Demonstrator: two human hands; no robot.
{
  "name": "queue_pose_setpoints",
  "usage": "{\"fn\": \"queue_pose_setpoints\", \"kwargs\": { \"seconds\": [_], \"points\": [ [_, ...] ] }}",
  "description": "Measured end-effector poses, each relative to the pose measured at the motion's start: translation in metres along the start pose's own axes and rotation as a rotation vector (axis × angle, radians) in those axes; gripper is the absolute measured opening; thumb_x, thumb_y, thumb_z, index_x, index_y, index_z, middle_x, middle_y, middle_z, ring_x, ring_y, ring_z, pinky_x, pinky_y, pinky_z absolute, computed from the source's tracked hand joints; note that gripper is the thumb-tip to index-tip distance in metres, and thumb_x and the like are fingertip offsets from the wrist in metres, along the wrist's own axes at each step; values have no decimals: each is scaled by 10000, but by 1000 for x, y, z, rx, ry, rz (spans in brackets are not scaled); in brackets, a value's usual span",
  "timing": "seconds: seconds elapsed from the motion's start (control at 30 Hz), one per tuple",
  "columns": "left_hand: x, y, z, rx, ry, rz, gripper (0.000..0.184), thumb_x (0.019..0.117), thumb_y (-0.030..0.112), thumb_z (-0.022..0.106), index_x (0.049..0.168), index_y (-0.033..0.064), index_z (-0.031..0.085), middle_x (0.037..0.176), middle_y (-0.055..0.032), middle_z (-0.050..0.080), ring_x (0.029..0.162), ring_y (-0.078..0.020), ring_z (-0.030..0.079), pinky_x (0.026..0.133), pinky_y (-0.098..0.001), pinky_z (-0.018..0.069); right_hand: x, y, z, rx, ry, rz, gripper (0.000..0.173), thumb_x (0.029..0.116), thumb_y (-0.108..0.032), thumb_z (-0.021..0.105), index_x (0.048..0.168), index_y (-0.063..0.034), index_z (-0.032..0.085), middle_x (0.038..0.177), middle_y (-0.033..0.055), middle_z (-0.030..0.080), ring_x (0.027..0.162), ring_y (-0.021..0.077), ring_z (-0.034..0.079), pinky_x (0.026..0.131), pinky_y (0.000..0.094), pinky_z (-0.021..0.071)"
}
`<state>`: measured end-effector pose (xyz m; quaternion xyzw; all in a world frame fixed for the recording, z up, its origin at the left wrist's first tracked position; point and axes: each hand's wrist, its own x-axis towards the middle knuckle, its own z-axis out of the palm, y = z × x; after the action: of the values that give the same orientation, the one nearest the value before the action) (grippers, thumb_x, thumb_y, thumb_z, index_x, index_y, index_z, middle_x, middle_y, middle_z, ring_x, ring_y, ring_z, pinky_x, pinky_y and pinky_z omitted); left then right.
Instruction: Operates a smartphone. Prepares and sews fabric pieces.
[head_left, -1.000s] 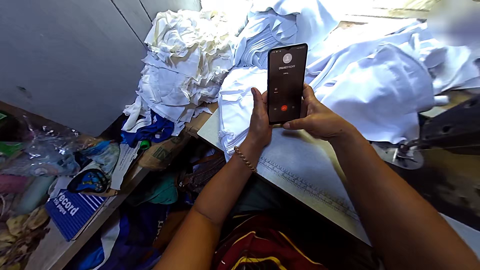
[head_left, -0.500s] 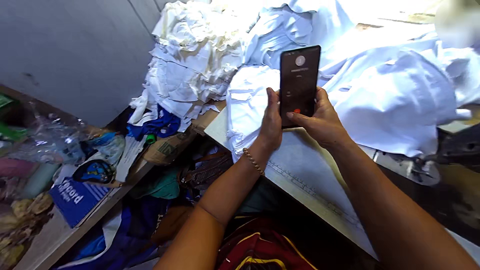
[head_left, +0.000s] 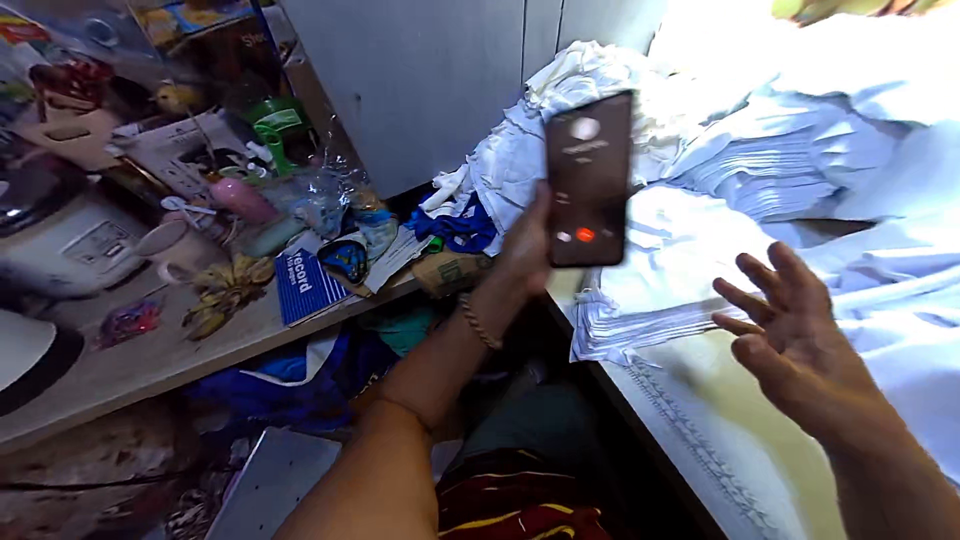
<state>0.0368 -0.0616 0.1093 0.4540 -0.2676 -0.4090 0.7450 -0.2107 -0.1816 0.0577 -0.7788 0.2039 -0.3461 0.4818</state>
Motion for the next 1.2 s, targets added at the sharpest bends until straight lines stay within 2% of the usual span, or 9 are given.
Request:
{"fn": "queue_pose_setpoints", "kwargs": {
  "seconds": [0.13, 0.23, 0.33, 0.6, 0.77, 0.97, 1.03, 1.1, 1.2],
  "points": [
    [51, 29, -98, 325, 347, 469, 574, 1133, 409, 191, 1466, 4, 426, 1379, -146, 573, 1269, -179, 576, 1085, -402, 489, 4, 10, -18, 13, 97, 56, 1140, 774, -739, 691, 1587, -92, 221, 1567, 77, 412, 1321, 129, 550, 949, 292, 567],
    [81, 33, -155, 551, 524, 622, 569, 1140, 353, 242, 1448, -78, 451, 1456, -232, 507, 1356, -196, 498, 1162, -377, 387, 6, 17, -19, 2, 146, 61, 1125, 774, -742, 685, 1563, -61, 262, 1553, 91, 426, 1310, 133, 557, 938, 286, 565],
    [100, 18, -170, 628, 563, 531, 569, 1142, 341, 263, 1461, -91, 449, 1494, -268, 483, 1409, -251, 463, 1185, -417, 351, 4, 22, -15, 9, 146, 66, 1161, 756, -752, 707, 1560, -42, 262, 1563, 106, 409, 1323, 130, 544, 935, 272, 564],
    [144, 10, -169, 692, 704, 376, 563, 1132, 396, 300, 1326, -32, 610, 1326, -245, 623, 1280, -320, 573, 1099, -530, 421, 3, 26, -10, 18, 116, 69, 1110, 768, -733, 708, 1538, -43, 303, 1545, 93, 436, 1293, 126, 567, 920, 269, 568],
    [143, 20, -162, 939, 655, 252, 605, 1134, 404, 261, 1260, -51, 641, 1254, -277, 649, 1229, -384, 603, 1048, -592, 435, -1, 22, -11, -19, 106, 91, 1030, 795, -686, 701, 1526, -54, 346, 1541, 89, 435, 1255, 100, 584, 916, 261, 566],
    [119, 43, -156, 1278, 567, 193, 502, 1107, 348, 407, 1292, -67, 619, 1249, -311, 646, 1214, -455, 612, 1039, -644, 442, -17, -2, -38, -305, 214, 111, 463, 1003, -309, 603, 1331, 17, 594, 1295, 183, 633, 1074, 149, 665, 901, 335, 561],
    [108, 41, -152, 1360, 566, 306, 505, 1095, 350, 438, 1338, -66, 593, 1297, -331, 614, 1257, -483, 577, 1065, -648, 426, -33, 1, -46, -396, 195, 113, 438, 996, -309, 627, 1280, 25, 640, 1261, 220, 658, 1070, 256, 681, 905, 447, 565],
    [93, 37, -126, 1366, 501, 556, 477, 1079, 299, 477, 1367, -68, 578, 1328, -330, 582, 1256, -465, 558, 1075, -578, 435, -46, 6, -46, -474, 176, 99, 375, 1001, -283, 616, 1213, 19, 680, 1184, 204, 693, 991, 262, 705, 865, 451, 585],
    [71, 16, -38, 1273, 36, 771, 336, 1048, 156, 522, 1226, -91, 665, 1197, -282, 670, 1096, -349, 671, 963, -450, 538, -52, 15, -38, -605, 86, 79, 262, 1006, -129, 601, 1158, 57, 706, 1134, 233, 699, 943, 326, 688, 859, 519, 553]
  ]
}}
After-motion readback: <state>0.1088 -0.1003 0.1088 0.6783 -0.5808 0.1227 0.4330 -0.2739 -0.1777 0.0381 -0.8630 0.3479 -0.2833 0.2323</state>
